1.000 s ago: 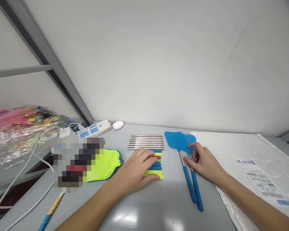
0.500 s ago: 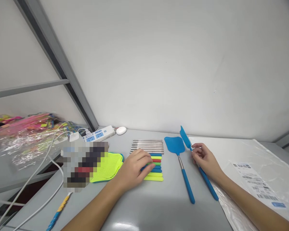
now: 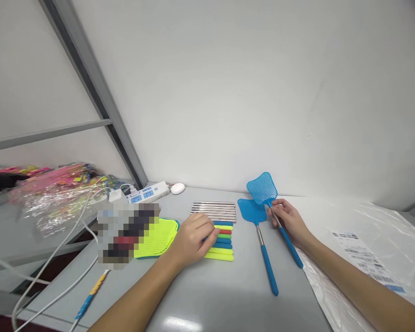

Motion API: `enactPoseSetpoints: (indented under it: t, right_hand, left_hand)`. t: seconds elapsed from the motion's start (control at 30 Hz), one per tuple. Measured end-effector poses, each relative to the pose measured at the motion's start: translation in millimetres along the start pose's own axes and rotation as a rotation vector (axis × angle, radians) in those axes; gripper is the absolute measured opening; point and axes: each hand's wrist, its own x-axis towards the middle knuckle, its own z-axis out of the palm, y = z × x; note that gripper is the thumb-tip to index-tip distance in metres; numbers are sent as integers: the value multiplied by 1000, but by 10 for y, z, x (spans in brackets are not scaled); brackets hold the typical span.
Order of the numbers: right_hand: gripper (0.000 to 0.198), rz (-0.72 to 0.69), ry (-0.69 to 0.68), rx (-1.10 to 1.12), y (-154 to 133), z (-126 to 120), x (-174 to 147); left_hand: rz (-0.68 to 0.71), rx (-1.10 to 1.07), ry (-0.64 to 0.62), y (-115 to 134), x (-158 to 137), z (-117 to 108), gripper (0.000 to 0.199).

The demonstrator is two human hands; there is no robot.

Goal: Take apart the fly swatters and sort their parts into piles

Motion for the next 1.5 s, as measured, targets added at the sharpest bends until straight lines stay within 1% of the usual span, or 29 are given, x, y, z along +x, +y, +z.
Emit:
enactPoseSetpoints:
  t: [0.1, 0.2, 0.3, 0.37, 0.4, 0.43, 0.5, 0.53, 0.57, 0.63, 0.67, 0.7, 0.73, 0.8, 0.87, 0.9, 0.93, 0.97, 1.0, 1.03, 1.1, 1.17, 1.23, 1.37, 1.5]
  right_hand:
    - [20, -19, 0, 4, -77, 42, 68]
    - [19, -33, -14, 12, -247, 115, 43]
    - [21, -20, -69, 25, -477, 216, -93]
    - [22, 9, -130, 36, -627, 304, -227]
    - [23, 29, -169, 45, -693, 356, -299]
    - [22, 50, -216, 55, -750, 412, -369]
    - [22, 84, -311, 54, -840, 538, -496]
    - [22, 95, -356, 40, -874, 604, -551]
    - [21, 101, -391, 14, -902, 667, -600]
    - [21, 104, -444, -74, -940, 758, -689]
    - [22, 93, -453, -147, -945, 771, -731]
    - [25, 73, -447, -250, -937, 752, -774]
    - [29, 38, -422, -388, -909, 694, -817]
    - [39, -61, -304, -755, -777, 456, -906]
    - [51, -178, -84, -1155, -539, 87, -998]
    - [54, -164, 30, -1302, -392, -116, -1042]
    - [58, -92, 106, -1406, -242, -313, -1082]
    - [64, 11, 168, -1468, -100, -488, -1115]
    - [71, 105, 207, -1501, 23, -632, -1137]
    - [76, 147, 206, -1517, 118, -737, -1143]
    - [76, 136, 138, -1539, 216, -838, -1109]
    - [74, 91, 82, -1548, 212, -836, -1022]
    - [73, 65, 59, -1547, 160, -801, -911]
    - [72, 59, 76, -1536, 81, -800, -730]
    - [71, 59, 97, -1528, 90, -862, -661]
  left_hand:
    - [6, 24, 6, -50, -14, 3, 17]
    - [-6, 35, 41, -103, -22, -23, 18]
    - [-56, 10, 69, -114, 59, -81, 15]
    - [-138, -27, 95, -75, 204, -131, 10]
    - [-192, -51, 125, -41, 304, -155, 15]
    - [-260, -78, 162, 0, 417, -178, 25]
    - [-338, -196, 270, 92, 650, -213, 46]
    - [-378, -278, 296, 135, 754, -227, 50]
    - [-424, -377, 269, 174, 838, -239, 47]
    - [-502, -540, 136, 228, 925, -266, 35]
    - [-537, -606, 79, 239, 925, -281, 34]
    - [-571, -662, 49, 237, 897, -300, 34]
    - [-606, -709, 53, 222, 848, -323, 36]
    - [-681, -780, 130, 154, 714, -375, 37]
    - [-749, -811, 213, 49, 582, -425, 38]
    - [-773, -816, 246, -6, 531, -442, 39]
    - [-791, -825, 272, -57, 494, -451, 39]
    - [-804, -841, 292, -99, 468, -450, 40]
    - [-815, -866, 309, -129, 454, -441, 41]
    - [-825, -898, 321, -147, 446, -425, 41]
    - [-835, -967, 334, -150, 441, -383, 42]
    - [-834, -1014, 339, -132, 430, -344, 41]
    - [-832, -1021, 347, -115, 409, -316, 40]
    - [-850, -955, 395, -108, 371, -280, 40]
    - [-866, -928, 395, -98, 370, -239, 38]
